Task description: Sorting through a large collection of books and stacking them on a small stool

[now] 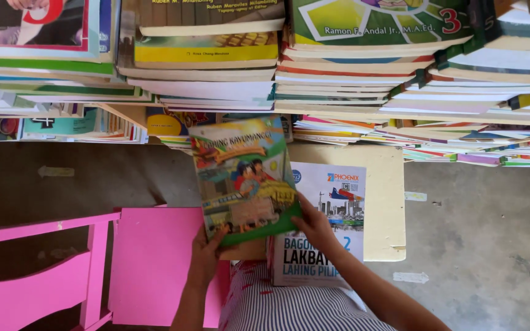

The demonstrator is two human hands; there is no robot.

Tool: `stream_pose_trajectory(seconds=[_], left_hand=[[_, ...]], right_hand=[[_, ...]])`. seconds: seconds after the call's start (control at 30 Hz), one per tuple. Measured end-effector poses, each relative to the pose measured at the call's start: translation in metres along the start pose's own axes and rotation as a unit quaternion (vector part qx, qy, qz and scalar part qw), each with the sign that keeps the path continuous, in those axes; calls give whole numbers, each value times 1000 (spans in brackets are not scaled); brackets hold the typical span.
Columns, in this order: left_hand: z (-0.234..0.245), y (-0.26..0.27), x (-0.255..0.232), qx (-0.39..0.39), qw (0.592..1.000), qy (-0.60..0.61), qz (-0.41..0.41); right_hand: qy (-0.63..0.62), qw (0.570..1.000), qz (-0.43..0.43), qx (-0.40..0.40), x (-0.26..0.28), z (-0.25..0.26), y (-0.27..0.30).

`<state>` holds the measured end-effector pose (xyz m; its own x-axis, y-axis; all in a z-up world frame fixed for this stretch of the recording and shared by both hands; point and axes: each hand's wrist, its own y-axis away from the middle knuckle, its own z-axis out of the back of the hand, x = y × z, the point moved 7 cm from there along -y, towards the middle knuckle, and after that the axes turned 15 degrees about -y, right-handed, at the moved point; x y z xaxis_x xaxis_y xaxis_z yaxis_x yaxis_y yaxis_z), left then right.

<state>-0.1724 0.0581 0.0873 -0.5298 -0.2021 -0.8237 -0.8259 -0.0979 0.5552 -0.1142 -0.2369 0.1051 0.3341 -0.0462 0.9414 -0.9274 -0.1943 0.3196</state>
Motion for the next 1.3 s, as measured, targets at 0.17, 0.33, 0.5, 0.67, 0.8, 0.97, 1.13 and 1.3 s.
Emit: stream_pose_trajectory(seconds=[0.17,0.33,0.5,0.67,0.8,0.97,1.13,1.3], left_hand=[[-10,-58,-64,-32,998,-61,16],[-19,-150,-89,12,997,-33,-64],[-32,-230,-102,54,993,-26,-100],[-36,-330,-57,52,993,-25,-99],[-44,-352,-49,33,993,-66,-97],[-76,-296,-127,-6,914,-370,-168],[-58,-350,-82,-128,790,-574,-171],[-49,-362,-65,-241,631,-701,-230]], right_hand=[[-23,996,86,-29,10,-2,-85],[165,969,147,-112,50,6,-155],[197,963,107,-150,7,29,-226],[187,961,47,-198,-28,36,-260],[194,954,17,-226,-67,54,-286],[232,950,13,-210,-113,74,-309],[731,648,153,-148,-174,75,-337],[491,859,-74,-122,-49,58,-282]])
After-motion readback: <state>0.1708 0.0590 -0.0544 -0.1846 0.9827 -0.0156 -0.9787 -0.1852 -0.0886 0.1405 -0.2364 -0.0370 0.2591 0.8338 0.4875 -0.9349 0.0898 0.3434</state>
